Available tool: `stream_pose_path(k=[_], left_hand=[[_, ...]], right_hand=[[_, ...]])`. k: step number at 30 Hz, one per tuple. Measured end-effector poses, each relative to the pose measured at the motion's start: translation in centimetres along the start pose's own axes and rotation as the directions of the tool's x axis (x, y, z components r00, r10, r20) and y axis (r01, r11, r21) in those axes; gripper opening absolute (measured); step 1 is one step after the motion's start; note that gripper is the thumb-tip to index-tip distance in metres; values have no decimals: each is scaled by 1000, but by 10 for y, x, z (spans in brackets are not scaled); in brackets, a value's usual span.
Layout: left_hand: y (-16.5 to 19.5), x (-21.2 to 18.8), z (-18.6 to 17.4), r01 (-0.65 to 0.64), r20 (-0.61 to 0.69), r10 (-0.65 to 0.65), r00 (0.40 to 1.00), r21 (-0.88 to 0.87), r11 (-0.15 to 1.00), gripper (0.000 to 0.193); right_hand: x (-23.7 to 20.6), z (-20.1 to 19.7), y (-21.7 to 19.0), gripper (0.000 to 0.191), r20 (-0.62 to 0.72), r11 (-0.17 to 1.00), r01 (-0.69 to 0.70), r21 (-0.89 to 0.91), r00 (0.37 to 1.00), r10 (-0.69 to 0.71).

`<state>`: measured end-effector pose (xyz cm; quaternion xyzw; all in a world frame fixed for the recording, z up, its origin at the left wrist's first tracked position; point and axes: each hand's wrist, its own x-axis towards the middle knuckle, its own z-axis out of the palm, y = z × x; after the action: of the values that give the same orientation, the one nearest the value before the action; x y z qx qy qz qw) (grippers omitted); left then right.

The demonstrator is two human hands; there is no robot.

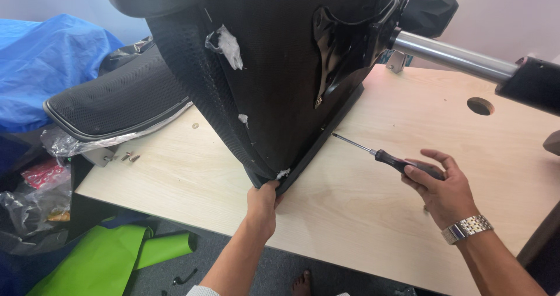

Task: The person disassembles an office chair on a desk, using a screwdriver to unscrew screws from the backrest and removing the backrest frame from the seat. They then align the seat mechanism and gas cylinder onto the seat base and drive screws in with the screwdriver to reattach components.

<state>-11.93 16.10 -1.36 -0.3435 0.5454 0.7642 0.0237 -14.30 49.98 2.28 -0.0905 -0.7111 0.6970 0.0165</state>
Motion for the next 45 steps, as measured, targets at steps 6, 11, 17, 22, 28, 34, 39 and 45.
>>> stream_pose_path(k=[6, 11, 17, 22, 28, 34, 39, 45], left_hand=[[5, -9, 0, 17, 23, -17, 1000, 38, 999, 39], [9, -14, 2, 41, 7, -42, 999, 65, 997, 41], [6, -11, 4, 41, -27, -39, 999, 45, 998, 40], [2, -4, 1, 18, -8, -19, 1000, -44, 999, 42], [10, -6, -1, 60, 3, -60, 998, -5, 998, 38], [30, -9, -15, 142, 154, -152, 976, 75, 987, 28], [37, -7, -19, 171, 157, -181, 971, 76, 982, 27], [48, 3, -27, 196, 215, -203, 955, 57, 979, 30]], right_hand=[[-6, 14, -20, 47, -120, 942, -309, -134, 948, 294], [-7, 7, -27, 51, -22, 978, -206, 36, 978, 206], [-26, -10, -8, 54, -62, 974, -163, 154, 983, 174], [-29, -15, 4, 46, -191, 997, -66, -45, 980, 56], [-28, 8, 0, 54, -199, 766, -101, -635, 979, -36], [-25, 52, 7, 60, -156, 574, -57, -817, 980, -125], [-12, 85, 16, 58, -214, 517, -168, -839, 976, -30], [5, 110, 15, 50, -215, 246, -173, -954, 964, -158]])
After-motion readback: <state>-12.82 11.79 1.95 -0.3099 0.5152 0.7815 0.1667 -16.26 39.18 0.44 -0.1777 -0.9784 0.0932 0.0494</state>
